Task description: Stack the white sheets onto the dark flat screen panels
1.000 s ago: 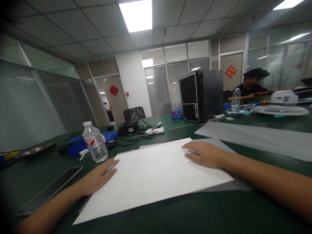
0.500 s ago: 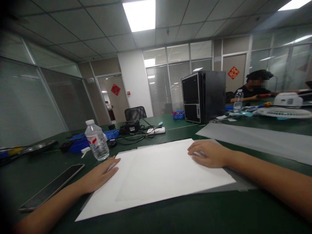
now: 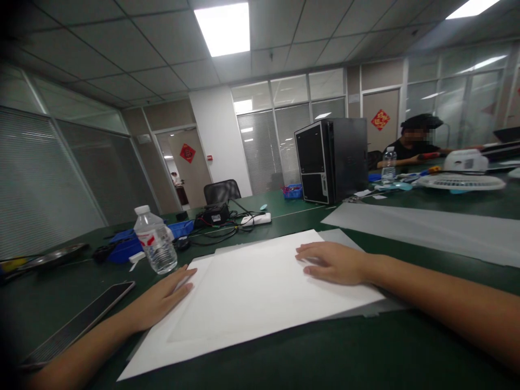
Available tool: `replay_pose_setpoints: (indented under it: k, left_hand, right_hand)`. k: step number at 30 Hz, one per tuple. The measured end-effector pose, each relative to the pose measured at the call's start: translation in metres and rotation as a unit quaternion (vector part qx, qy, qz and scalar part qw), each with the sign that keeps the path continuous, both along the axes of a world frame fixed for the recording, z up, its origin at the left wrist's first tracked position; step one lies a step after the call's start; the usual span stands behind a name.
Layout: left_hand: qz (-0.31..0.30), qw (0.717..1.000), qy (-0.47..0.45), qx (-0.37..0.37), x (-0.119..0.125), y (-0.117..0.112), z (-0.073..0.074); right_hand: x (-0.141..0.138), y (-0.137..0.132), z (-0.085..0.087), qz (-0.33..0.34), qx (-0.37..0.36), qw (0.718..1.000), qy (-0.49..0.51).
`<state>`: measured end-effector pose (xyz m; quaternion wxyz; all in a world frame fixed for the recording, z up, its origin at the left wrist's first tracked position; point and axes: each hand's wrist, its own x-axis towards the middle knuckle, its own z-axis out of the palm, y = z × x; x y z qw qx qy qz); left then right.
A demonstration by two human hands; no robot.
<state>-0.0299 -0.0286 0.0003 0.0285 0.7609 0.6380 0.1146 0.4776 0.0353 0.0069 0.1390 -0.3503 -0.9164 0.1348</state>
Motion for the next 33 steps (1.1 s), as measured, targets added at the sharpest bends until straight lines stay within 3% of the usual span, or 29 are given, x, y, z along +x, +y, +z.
replay_pose_setpoints:
  k: [5, 13, 24, 33]
  left_hand:
    - [-0.012, 1.000, 0.006, 0.002, -0.005, 0.003, -0.004]
    - [-0.005, 1.000, 0.003, -0.003, -0.001, 0.000, -0.001]
    - [-0.008, 1.000, 0.008, -0.011, 0.001, -0.002, 0.001]
    - [-0.008, 1.000, 0.005, 0.000, -0.001, 0.001, -0.001]
  right_hand:
    - [0.020, 0.016, 0.005, 0.020, 0.089, 0.995, 0.028]
    - [0.026, 0.018, 0.008, 0.031, 0.106, 0.994, -0.008]
    - [-0.002, -0.005, 0.004, -0.001, 0.006, 1.000, -0.029]
    - [0.007, 0.008, -0.002, -0.013, -0.012, 1.000, -0.022]
